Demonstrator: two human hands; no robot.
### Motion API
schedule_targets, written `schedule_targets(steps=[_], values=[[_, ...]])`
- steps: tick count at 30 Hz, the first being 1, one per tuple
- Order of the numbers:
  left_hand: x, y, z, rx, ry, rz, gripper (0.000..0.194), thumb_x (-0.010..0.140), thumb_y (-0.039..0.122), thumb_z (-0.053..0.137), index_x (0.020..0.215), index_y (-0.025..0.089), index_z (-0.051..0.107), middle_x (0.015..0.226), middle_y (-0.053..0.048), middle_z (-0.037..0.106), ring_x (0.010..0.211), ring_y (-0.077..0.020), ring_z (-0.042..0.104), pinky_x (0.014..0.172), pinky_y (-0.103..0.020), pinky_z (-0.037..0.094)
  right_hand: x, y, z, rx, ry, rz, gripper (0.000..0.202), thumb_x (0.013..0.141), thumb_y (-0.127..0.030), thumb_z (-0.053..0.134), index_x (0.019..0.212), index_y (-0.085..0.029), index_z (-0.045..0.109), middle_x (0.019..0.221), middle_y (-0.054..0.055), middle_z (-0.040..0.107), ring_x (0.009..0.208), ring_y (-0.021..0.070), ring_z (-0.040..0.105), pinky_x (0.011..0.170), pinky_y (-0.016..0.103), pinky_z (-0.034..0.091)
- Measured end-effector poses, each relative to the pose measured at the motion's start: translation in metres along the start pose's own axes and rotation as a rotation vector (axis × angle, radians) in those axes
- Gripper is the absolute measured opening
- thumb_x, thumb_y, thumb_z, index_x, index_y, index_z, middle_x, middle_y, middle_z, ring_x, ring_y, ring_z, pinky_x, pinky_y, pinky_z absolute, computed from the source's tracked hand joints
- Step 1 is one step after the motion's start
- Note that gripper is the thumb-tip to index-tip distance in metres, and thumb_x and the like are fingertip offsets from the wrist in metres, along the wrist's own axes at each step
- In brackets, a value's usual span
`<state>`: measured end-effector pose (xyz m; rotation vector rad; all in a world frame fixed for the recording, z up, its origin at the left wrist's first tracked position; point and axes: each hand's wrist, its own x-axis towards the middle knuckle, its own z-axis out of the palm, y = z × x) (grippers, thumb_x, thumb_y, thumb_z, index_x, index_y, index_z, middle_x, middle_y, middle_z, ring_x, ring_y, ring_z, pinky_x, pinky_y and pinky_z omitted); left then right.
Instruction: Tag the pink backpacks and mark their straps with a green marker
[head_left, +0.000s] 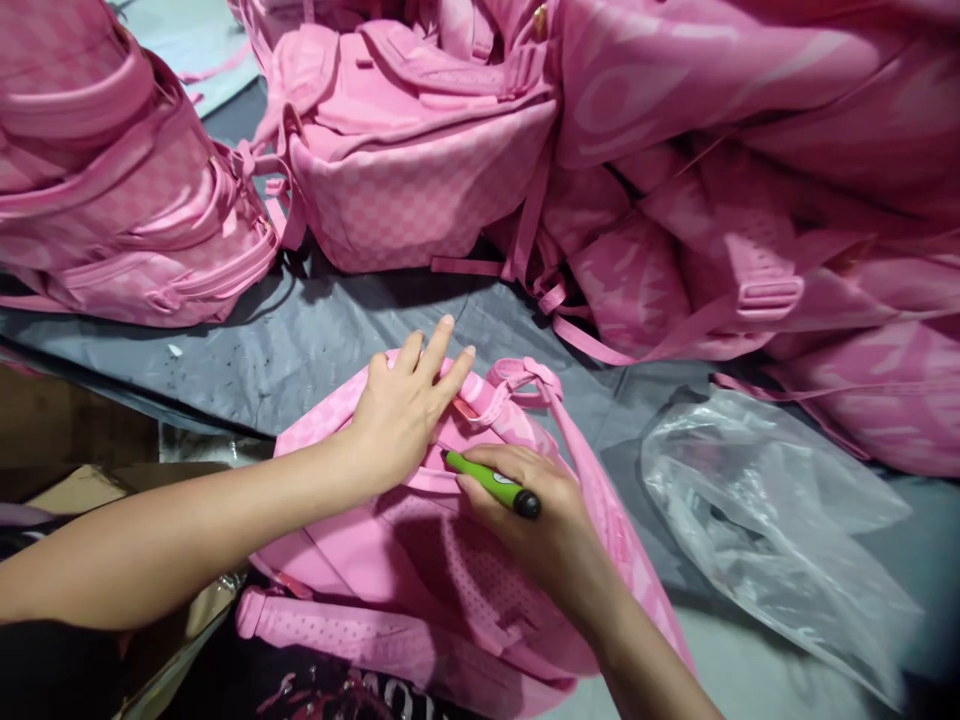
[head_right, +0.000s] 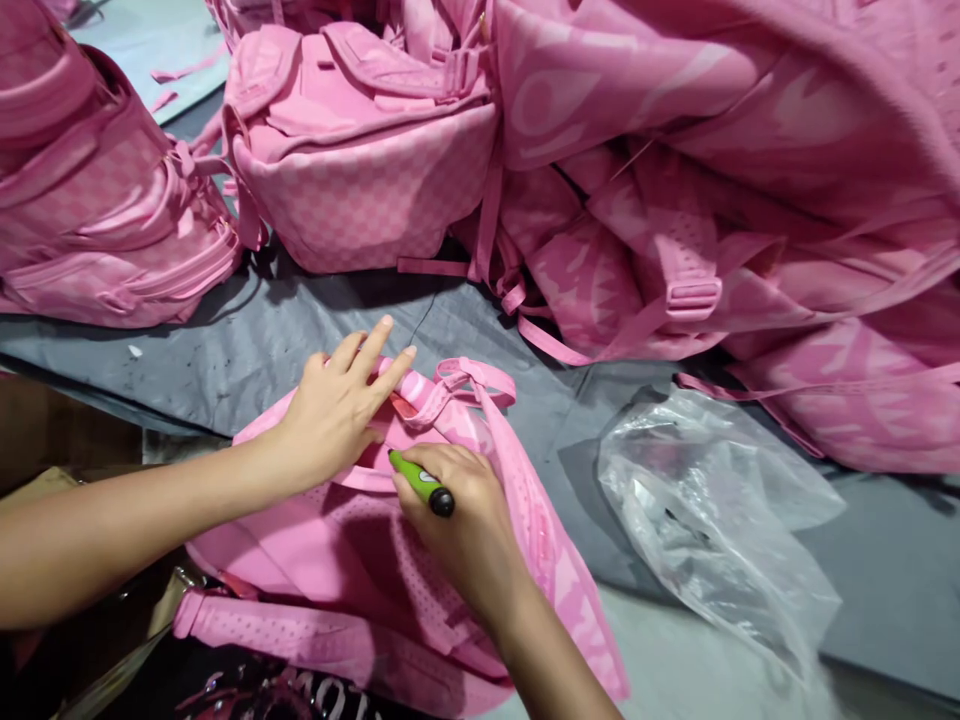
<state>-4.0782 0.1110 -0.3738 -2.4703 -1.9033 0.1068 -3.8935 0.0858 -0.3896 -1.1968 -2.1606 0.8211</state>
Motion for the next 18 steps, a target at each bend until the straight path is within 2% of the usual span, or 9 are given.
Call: schedule_targets(steps=[2, 6, 11, 18], values=[[0.0, -0.001, 0.0, -0.007, -0.012, 0.0, 0.078, 0.089, 0.032, 0.06, 0.156, 0.025, 0.021, 0.165, -0.015, 0.003, 0.14, -0.037, 0.03, 0.089, -0.047, 0.046, -0.001, 0.0, 0.001, 0.002, -0.006, 0.026, 0.007, 0.085, -0.022, 0.066, 0.092, -0.022, 0.07, 0.09, 0.0, 0.074, 0.083, 0.0174, 0.069, 0.082, 0.035, 0.051], [0.0, -0.002, 0.001, -0.014, -0.007, 0.005, 0.079, 0.089, 0.03, 0.061, 0.156, 0.024, 0.02, 0.165, -0.015, 0.002, 0.139, -0.0365, 0.03, 0.088, -0.047, 0.046, -0.005, -0.005, 0.007, -0.025, 0.066, 0.051, 0.008, 0.086, -0.023, 0.066, 0.093, -0.022, 0.07, 0.09, 0.0, 0.073, 0.084, 0.0178, 0.067, 0.083, 0.035, 0.049], [-0.001, -0.001, 0.005, -0.013, 0.028, 0.004, 0.08, 0.088, 0.03, 0.062, 0.156, 0.023, 0.022, 0.165, -0.016, 0.004, 0.139, -0.037, 0.03, 0.087, -0.047, 0.046, -0.008, -0.016, 0.019, -0.133, 0.185, 0.097, 0.01, 0.086, -0.025, 0.064, 0.077, -0.02, 0.067, 0.077, 0.001, 0.07, 0.074, 0.0183, 0.064, 0.077, 0.035, 0.047], [-0.002, 0.0, 0.005, -0.022, 0.018, -0.007, 0.076, 0.089, 0.024, 0.058, 0.156, 0.024, 0.022, 0.165, -0.014, 0.004, 0.139, -0.0363, 0.03, 0.088, -0.047, 0.046, -0.014, -0.017, 0.034, -0.134, 0.32, 0.19, 0.013, 0.085, -0.026, 0.063, 0.075, -0.02, 0.067, 0.076, 0.002, 0.069, 0.073, 0.0185, 0.062, 0.076, 0.033, 0.047]])
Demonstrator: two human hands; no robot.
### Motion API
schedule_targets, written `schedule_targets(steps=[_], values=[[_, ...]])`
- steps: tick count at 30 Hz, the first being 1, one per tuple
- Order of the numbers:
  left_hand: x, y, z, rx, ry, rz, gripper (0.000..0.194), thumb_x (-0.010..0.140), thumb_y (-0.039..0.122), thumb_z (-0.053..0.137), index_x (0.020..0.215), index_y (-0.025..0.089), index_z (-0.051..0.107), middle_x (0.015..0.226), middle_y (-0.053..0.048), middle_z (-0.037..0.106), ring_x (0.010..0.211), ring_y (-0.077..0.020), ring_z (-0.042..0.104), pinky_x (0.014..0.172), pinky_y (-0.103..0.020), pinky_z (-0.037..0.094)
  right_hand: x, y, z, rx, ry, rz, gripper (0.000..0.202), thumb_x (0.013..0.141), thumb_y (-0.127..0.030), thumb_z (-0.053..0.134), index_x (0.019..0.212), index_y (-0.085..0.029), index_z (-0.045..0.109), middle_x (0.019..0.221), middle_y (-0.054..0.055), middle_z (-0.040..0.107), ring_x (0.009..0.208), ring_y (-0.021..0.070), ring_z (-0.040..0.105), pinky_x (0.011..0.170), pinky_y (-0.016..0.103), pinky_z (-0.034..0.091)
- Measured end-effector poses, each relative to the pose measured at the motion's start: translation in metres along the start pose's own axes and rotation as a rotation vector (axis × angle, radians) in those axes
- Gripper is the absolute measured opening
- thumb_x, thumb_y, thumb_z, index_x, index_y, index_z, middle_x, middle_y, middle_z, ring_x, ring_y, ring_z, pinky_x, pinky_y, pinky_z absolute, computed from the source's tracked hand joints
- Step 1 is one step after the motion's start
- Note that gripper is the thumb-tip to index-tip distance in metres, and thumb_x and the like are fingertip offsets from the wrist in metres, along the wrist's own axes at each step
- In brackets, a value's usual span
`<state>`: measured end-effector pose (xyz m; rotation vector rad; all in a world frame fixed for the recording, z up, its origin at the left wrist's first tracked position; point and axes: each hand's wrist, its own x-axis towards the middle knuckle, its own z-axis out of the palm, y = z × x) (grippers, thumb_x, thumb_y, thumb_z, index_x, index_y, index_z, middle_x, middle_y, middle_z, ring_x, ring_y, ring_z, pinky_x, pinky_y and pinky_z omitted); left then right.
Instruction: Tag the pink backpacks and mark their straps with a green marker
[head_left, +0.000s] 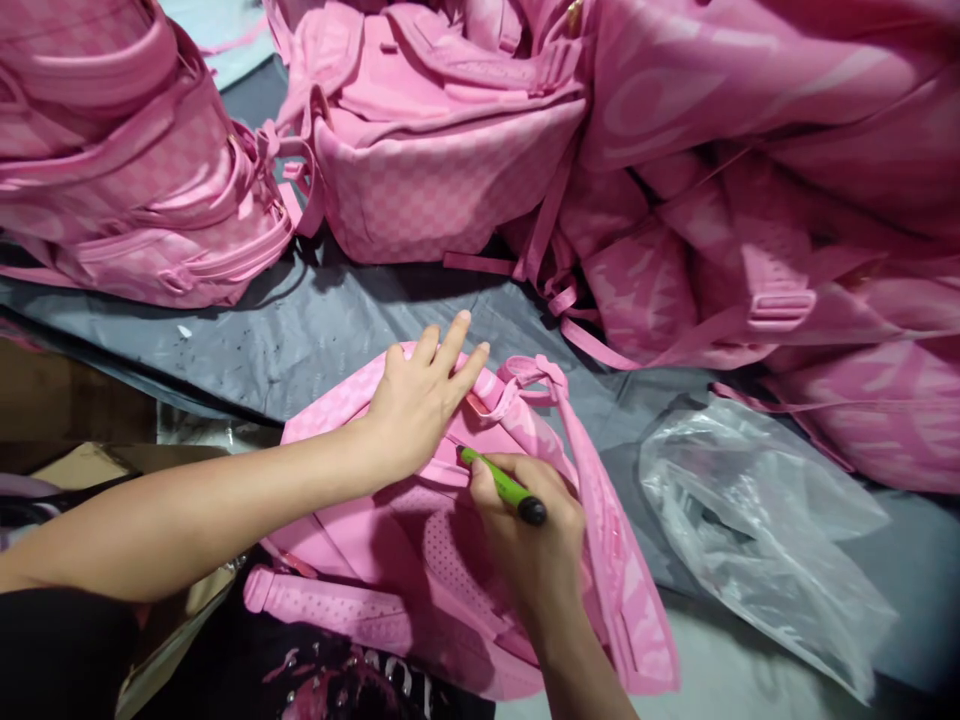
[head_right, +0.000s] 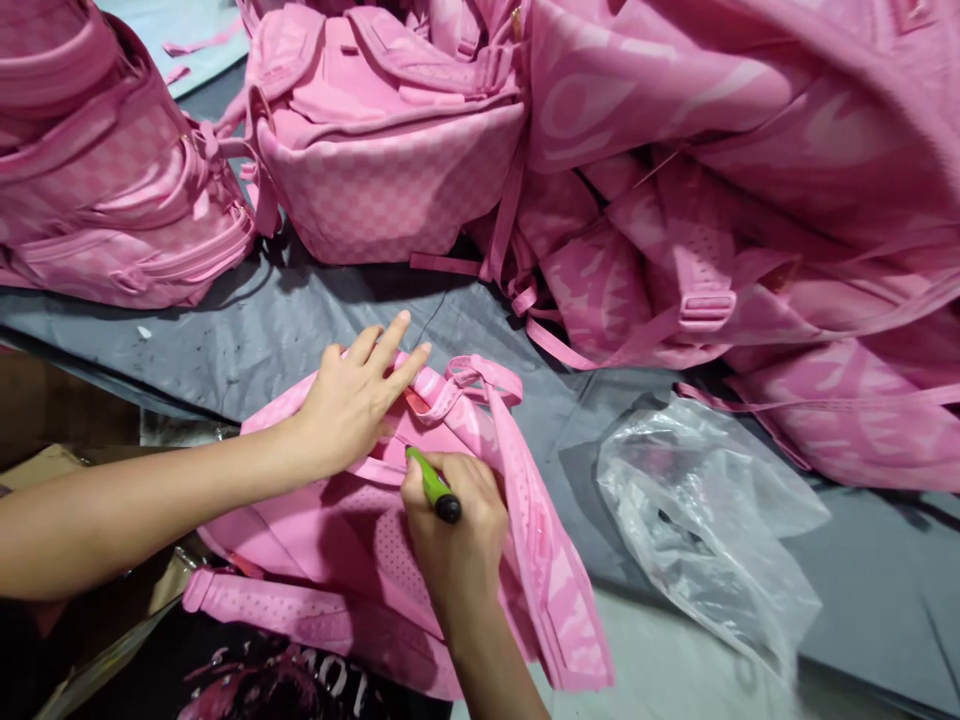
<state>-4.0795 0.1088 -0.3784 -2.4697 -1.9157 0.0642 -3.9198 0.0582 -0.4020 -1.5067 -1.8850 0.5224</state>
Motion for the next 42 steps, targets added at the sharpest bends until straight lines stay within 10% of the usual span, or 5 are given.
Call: schedule_targets(steps=[36, 42], values=[[-0.001, 0.0, 0.002, 0.026, 0.032, 0.009, 0.078, 0.086, 0.027, 0.062, 0.155, 0.023, 0.024, 0.164, -0.018, 0.008, 0.138, -0.0369, 0.032, 0.088, -0.049, 0.046, -0.006, 0.002, 0.008, 0.026, 0.03, -0.05, 0.009, 0.087, -0.024, 0.062, 0.084, -0.018, 0.067, 0.081, 0.003, 0.069, 0.076, 0.0185, 0.062, 0.078, 0.034, 0.048], [-0.007, -0.024, -0.022, -0.069, -0.149, 0.127, 0.097, 0.077, 0.02, 0.07, 0.157, 0.028, 0.015, 0.165, -0.016, 0.0, 0.135, -0.0364, 0.037, 0.088, -0.04, 0.05, -0.016, 0.004, -0.003, 0.093, -0.003, -0.001, 0.009, 0.087, -0.026, 0.061, 0.084, -0.019, 0.066, 0.081, 0.002, 0.067, 0.075, 0.0181, 0.06, 0.076, 0.032, 0.046]])
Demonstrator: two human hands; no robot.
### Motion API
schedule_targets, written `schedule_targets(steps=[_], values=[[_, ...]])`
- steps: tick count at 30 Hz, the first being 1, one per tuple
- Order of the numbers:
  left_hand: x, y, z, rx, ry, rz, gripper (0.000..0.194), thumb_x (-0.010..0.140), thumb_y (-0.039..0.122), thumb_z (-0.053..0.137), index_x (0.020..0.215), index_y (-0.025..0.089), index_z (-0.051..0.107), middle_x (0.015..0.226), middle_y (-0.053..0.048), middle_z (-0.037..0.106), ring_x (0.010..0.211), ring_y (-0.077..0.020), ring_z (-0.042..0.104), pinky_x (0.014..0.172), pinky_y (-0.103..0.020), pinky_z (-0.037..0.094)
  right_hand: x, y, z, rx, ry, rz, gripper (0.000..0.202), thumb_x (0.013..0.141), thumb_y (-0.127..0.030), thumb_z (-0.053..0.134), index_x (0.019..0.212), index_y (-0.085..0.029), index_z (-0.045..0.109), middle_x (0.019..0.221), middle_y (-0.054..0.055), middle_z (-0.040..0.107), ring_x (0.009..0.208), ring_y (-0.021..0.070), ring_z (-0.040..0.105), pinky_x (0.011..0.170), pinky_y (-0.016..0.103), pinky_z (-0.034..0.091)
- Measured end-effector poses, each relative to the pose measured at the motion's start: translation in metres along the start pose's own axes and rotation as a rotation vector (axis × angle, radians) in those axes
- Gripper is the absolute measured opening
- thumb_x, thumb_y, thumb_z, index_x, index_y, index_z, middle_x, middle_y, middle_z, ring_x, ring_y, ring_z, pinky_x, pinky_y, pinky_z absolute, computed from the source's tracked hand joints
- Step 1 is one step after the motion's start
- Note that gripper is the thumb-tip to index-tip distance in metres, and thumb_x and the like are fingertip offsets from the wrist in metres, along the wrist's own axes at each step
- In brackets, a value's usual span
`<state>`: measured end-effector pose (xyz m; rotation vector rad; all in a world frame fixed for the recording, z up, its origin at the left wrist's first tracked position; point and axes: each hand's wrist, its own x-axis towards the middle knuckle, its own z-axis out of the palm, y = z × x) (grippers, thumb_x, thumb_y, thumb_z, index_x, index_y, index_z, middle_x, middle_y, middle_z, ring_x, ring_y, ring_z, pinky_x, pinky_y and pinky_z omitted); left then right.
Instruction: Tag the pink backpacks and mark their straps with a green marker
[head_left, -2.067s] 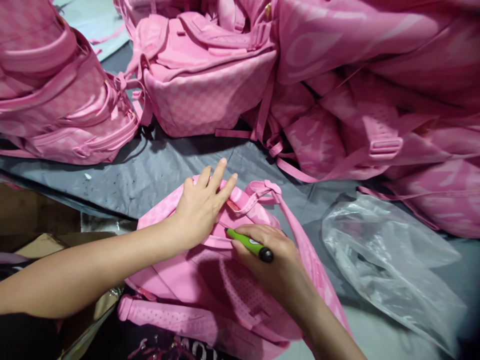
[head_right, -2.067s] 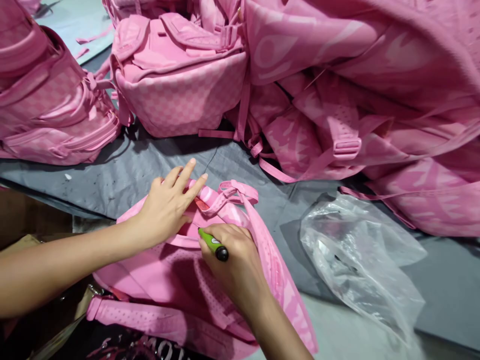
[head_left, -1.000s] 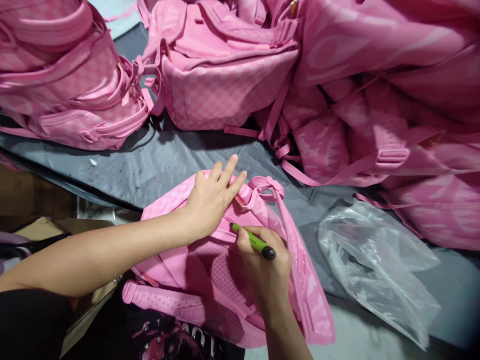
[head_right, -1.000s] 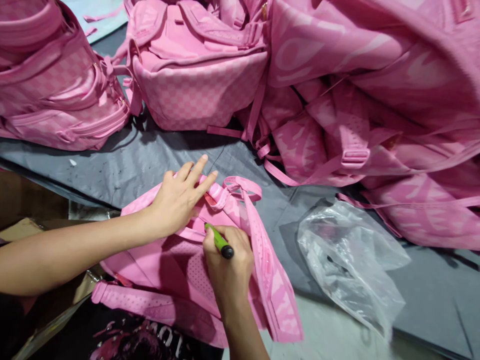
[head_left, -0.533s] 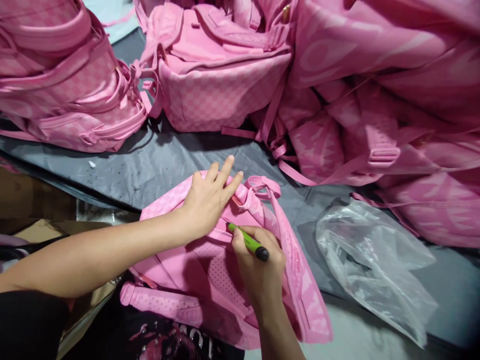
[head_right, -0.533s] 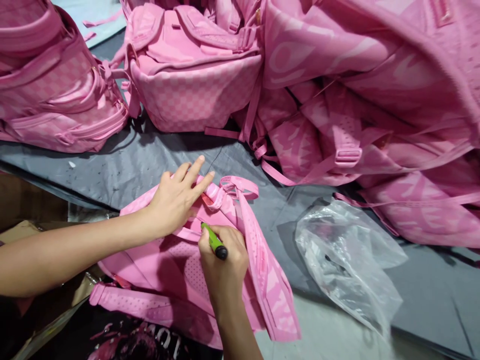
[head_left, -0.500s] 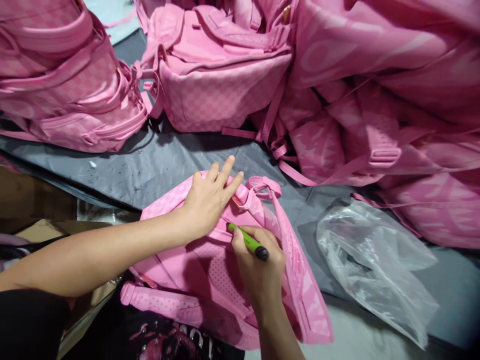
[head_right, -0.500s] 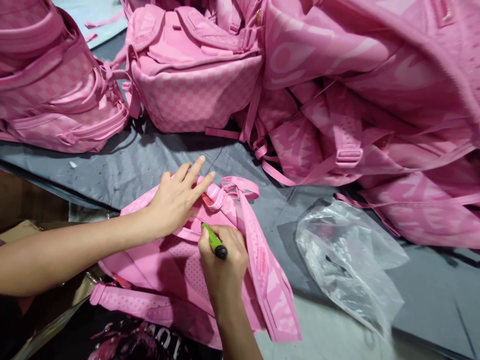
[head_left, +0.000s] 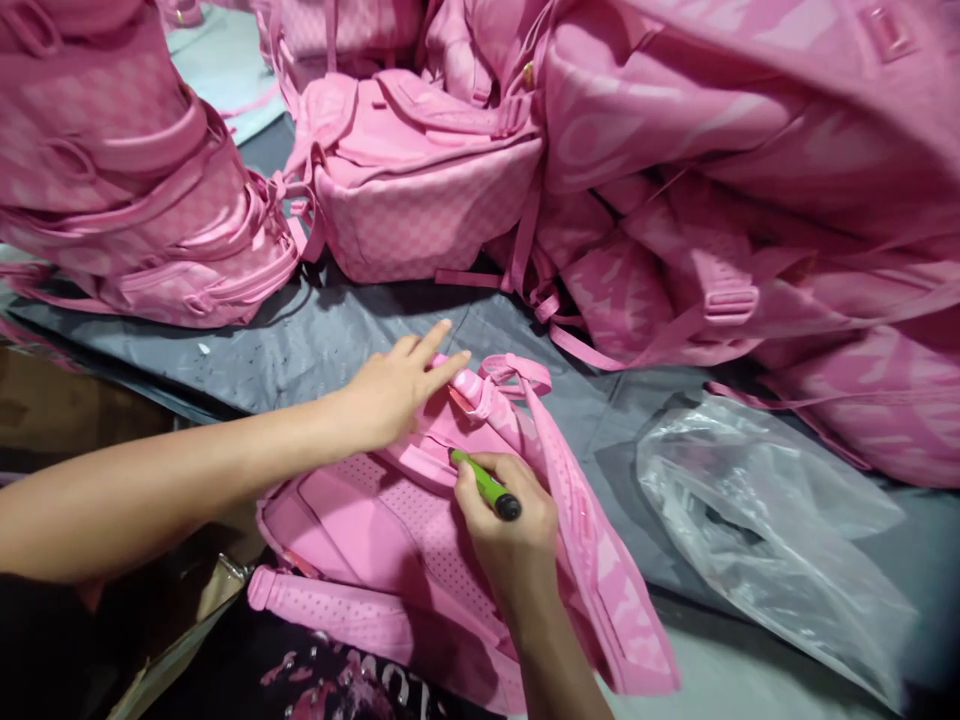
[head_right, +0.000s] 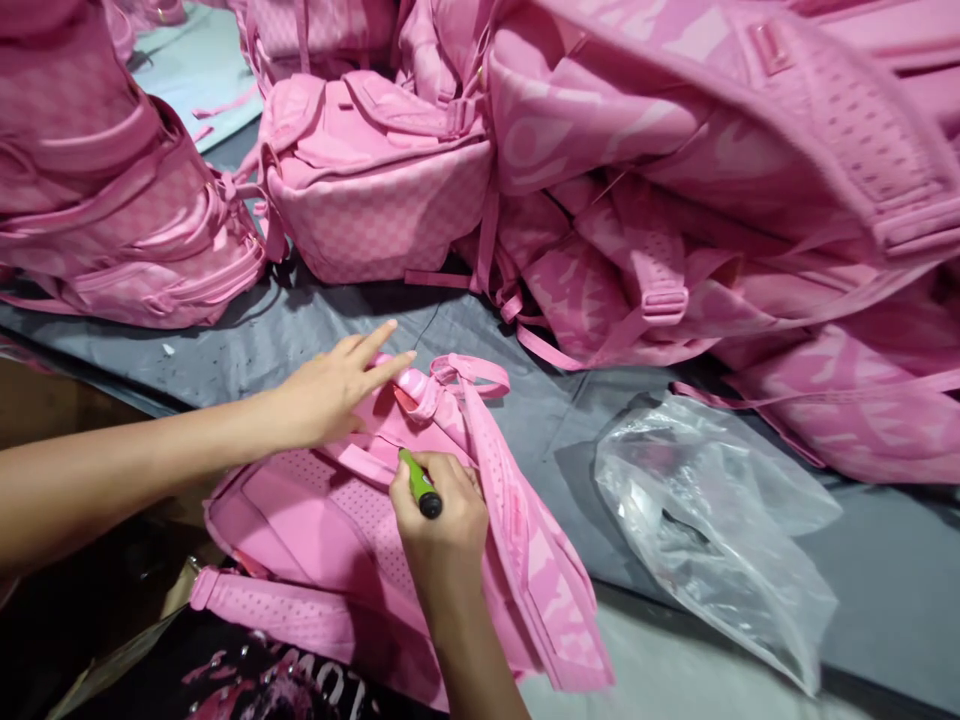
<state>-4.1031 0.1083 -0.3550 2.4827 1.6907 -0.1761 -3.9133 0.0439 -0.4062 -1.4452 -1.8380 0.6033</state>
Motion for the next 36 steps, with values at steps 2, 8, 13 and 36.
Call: schedule_targets(steps=[2, 8, 13, 36], values=[[-0.008, -0.005, -0.01, -0.049, -0.084, -0.016, 0.107, 0.075, 0.022, 0.072, 0.157, 0.033, 0.004, 0.165, -0.016, -0.006, 0.131, -0.0375, 0.042, 0.084, -0.037, 0.051, -0.004, -0.002, -0.002, 0.039, 0.003, -0.021, 0.009, 0.088, -0.026, 0.061, 0.083, -0.019, 0.065, 0.079, 0.001, 0.066, 0.074, 0.0171, 0.06, 0.073, 0.031, 0.044], [-0.016, 0.003, -0.006, 0.068, -0.167, -0.194, 0.132, 0.065, 0.032, 0.085, 0.156, 0.032, -0.011, 0.162, -0.021, -0.018, 0.126, -0.0411, 0.044, 0.082, -0.041, 0.054, -0.009, -0.005, 0.007, 0.0, -0.019, -0.127, 0.008, 0.087, -0.026, 0.062, 0.083, -0.02, 0.066, 0.08, -0.001, 0.067, 0.073, 0.0163, 0.059, 0.074, 0.031, 0.04], [-0.016, -0.001, 0.01, 0.133, -0.085, -0.134, 0.131, 0.068, 0.026, 0.082, 0.155, 0.028, -0.016, 0.161, -0.025, 0.002, 0.119, -0.0346, 0.05, 0.087, -0.039, 0.051, -0.011, -0.003, 0.009, 0.04, -0.06, -0.126, 0.008, 0.089, -0.024, 0.06, 0.084, -0.02, 0.065, 0.082, 0.0, 0.066, 0.077, 0.0169, 0.061, 0.078, 0.032, 0.04], [-0.012, -0.007, 0.005, 0.142, -0.149, -0.053, 0.112, 0.079, 0.018, 0.068, 0.156, 0.024, -0.013, 0.16, -0.031, -0.004, 0.121, -0.0371, 0.052, 0.086, -0.038, 0.05, -0.007, 0.006, 0.044, 0.238, 0.066, -0.253, 0.019, 0.088, -0.023, 0.07, 0.108, -0.026, 0.068, 0.104, -0.001, 0.073, 0.092, 0.0169, 0.068, 0.088, 0.037, 0.037]])
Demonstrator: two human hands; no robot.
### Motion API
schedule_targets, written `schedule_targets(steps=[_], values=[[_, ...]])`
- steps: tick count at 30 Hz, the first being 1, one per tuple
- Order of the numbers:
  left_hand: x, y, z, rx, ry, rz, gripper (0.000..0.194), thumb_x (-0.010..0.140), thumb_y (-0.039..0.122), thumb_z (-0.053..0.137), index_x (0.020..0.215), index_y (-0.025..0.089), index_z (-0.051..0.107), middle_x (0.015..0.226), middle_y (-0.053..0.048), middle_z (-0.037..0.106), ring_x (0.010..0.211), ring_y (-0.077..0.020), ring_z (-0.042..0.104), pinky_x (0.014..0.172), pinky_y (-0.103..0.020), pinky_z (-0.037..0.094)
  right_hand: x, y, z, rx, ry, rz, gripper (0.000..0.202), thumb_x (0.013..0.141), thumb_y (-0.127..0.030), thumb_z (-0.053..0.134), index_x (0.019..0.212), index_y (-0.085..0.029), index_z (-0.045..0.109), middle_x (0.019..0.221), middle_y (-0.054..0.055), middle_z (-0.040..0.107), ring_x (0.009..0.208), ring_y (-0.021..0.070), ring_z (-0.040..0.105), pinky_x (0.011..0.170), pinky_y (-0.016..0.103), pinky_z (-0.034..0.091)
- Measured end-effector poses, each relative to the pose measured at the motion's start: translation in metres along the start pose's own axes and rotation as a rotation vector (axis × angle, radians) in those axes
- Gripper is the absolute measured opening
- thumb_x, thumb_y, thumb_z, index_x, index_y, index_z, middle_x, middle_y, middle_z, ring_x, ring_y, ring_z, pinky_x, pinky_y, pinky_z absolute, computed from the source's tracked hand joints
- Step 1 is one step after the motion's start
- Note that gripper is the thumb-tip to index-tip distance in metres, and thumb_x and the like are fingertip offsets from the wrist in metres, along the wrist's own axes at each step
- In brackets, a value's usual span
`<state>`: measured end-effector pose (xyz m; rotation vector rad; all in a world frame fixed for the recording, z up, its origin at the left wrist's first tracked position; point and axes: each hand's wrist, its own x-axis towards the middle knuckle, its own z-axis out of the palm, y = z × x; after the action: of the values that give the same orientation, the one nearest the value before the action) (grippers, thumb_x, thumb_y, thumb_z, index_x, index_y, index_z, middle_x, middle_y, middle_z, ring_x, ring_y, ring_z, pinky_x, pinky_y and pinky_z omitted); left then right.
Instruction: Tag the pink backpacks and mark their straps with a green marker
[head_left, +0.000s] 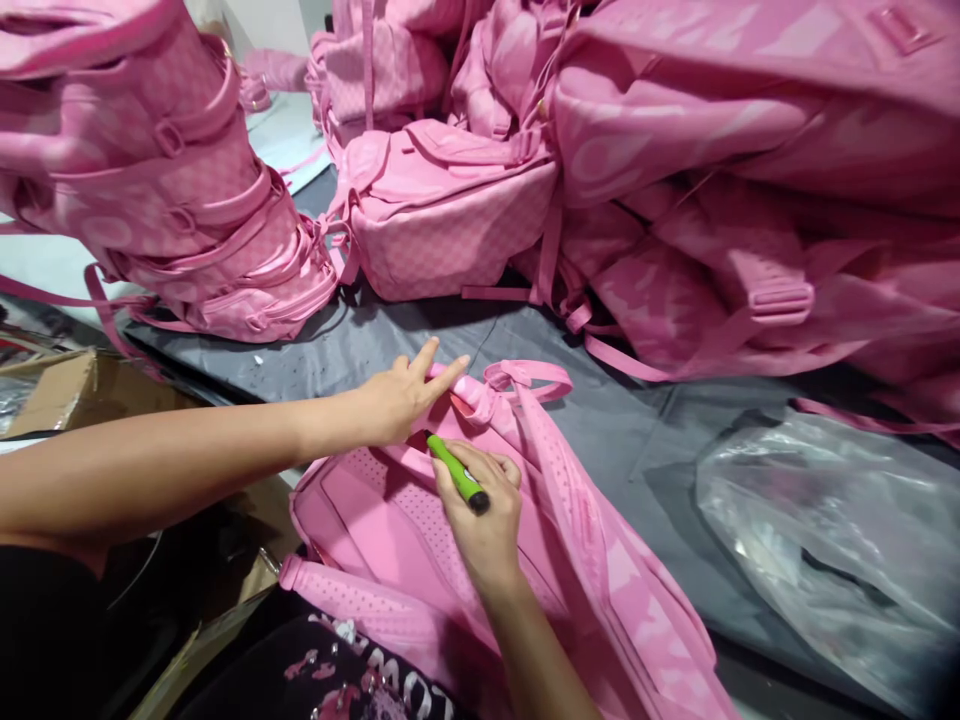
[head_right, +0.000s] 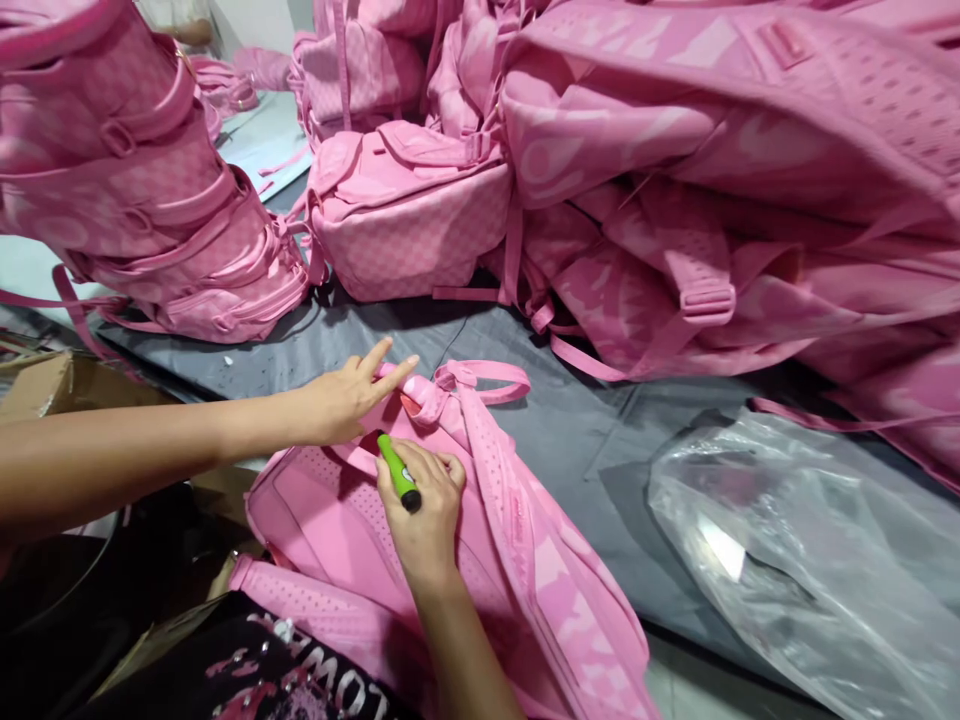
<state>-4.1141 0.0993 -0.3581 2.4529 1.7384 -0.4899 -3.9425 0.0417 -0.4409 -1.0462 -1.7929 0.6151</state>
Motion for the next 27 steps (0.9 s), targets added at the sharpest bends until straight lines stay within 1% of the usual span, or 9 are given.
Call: schedule_targets(steps=[6, 8, 10, 13, 15, 18, 20, 24, 27], values=[[0.0, -0.003, -0.009, -0.068, -0.077, 0.006, 0.118, 0.073, 0.016, 0.068, 0.155, 0.027, -0.016, 0.161, -0.027, -0.005, 0.127, -0.0392, 0.048, 0.087, -0.038, 0.05, 0.004, -0.003, -0.013, -0.029, -0.124, -0.036, 0.009, 0.087, -0.021, 0.069, 0.096, -0.024, 0.069, 0.091, -0.003, 0.073, 0.08, 0.0161, 0.067, 0.08, 0.037, 0.042], [0.001, -0.005, -0.009, -0.098, -0.07, 0.021, 0.116, 0.073, 0.016, 0.067, 0.155, 0.028, -0.016, 0.162, -0.026, -0.004, 0.129, -0.0381, 0.046, 0.089, -0.038, 0.05, 0.007, -0.002, -0.02, -0.005, -0.131, -0.074, 0.014, 0.088, -0.02, 0.068, 0.101, -0.023, 0.068, 0.097, 0.0, 0.073, 0.088, 0.0176, 0.068, 0.082, 0.037, 0.047], [0.001, -0.007, -0.007, -0.122, -0.066, 0.04, 0.114, 0.075, 0.014, 0.065, 0.155, 0.028, -0.014, 0.162, -0.024, -0.004, 0.131, -0.0374, 0.045, 0.091, -0.038, 0.05, 0.013, 0.0, -0.027, -0.01, -0.049, -0.168, 0.031, 0.087, -0.016, 0.068, 0.117, -0.023, 0.065, 0.113, 0.005, 0.071, 0.103, 0.0208, 0.067, 0.089, 0.038, 0.051], [0.002, -0.01, -0.003, -0.135, -0.044, 0.035, 0.115, 0.073, 0.009, 0.065, 0.155, 0.03, -0.013, 0.162, -0.023, -0.006, 0.131, -0.0374, 0.045, 0.089, -0.036, 0.051, 0.027, 0.003, -0.036, -0.131, 0.029, -0.315, 0.051, 0.088, -0.011, 0.064, 0.136, -0.025, 0.055, 0.148, 0.012, 0.047, 0.128, 0.0269, 0.055, 0.097, 0.042, 0.052], [0.001, -0.01, 0.0, -0.145, -0.015, 0.038, 0.118, 0.071, 0.007, 0.067, 0.155, 0.031, -0.013, 0.162, -0.022, -0.009, 0.129, -0.0364, 0.047, 0.088, -0.036, 0.051, 0.039, 0.006, -0.037, -0.208, -0.023, -0.382, 0.046, 0.091, -0.009, 0.057, 0.134, -0.025, 0.057, 0.158, 0.011, 0.03, 0.135, 0.0292, 0.047, 0.099, 0.045, 0.051], [-0.001, -0.011, 0.005, -0.168, 0.022, 0.044, 0.117, 0.073, 0.009, 0.067, 0.155, 0.028, -0.014, 0.161, -0.024, -0.013, 0.124, -0.0346, 0.052, 0.088, -0.038, 0.051, 0.058, 0.01, -0.026, -0.333, -0.184, -0.467, 0.028, 0.093, -0.012, 0.054, 0.117, -0.022, 0.065, 0.157, 0.012, 0.032, 0.132, 0.0316, 0.049, 0.103, 0.054, 0.046], [-0.001, -0.011, 0.009, -0.184, 0.06, 0.04, 0.111, 0.076, 0.01, 0.064, 0.156, 0.025, -0.011, 0.161, -0.025, -0.015, 0.123, -0.0344, 0.053, 0.089, -0.04, 0.051, 0.069, 0.011, -0.012, -0.421, -0.296, -0.473, 0.022, 0.088, -0.018, 0.065, 0.111, -0.02, 0.065, 0.154, 0.014, 0.037, 0.129, 0.0352, 0.051, 0.104, 0.061, 0.042], [0.0, -0.015, 0.016, -0.249, 0.126, 0.021, 0.107, 0.073, 0.001, 0.057, 0.156, 0.016, -0.008, 0.161, -0.026, -0.015, 0.129, -0.0338, 0.05, 0.096, -0.039, 0.049, 0.085, 0.009, 0.015, -0.514, -0.408, -0.397, 0.063, 0.061, -0.02, 0.09, 0.116, -0.014, 0.06, 0.156, 0.02, 0.03, 0.137, 0.0466, 0.036, 0.11, 0.069, 0.029], [0.003, -0.016, 0.018, -0.292, 0.102, -0.001, 0.109, 0.071, 0.001, 0.059, 0.155, 0.015, -0.009, 0.161, -0.025, -0.013, 0.135, -0.0339, 0.044, 0.102, -0.038, 0.046, 0.088, 0.008, 0.022, -0.498, -0.416, -0.336, 0.068, 0.055, -0.011, 0.091, 0.115, -0.013, 0.058, 0.156, 0.02, 0.03, 0.139, 0.0486, 0.031, 0.113, 0.07, 0.024]])
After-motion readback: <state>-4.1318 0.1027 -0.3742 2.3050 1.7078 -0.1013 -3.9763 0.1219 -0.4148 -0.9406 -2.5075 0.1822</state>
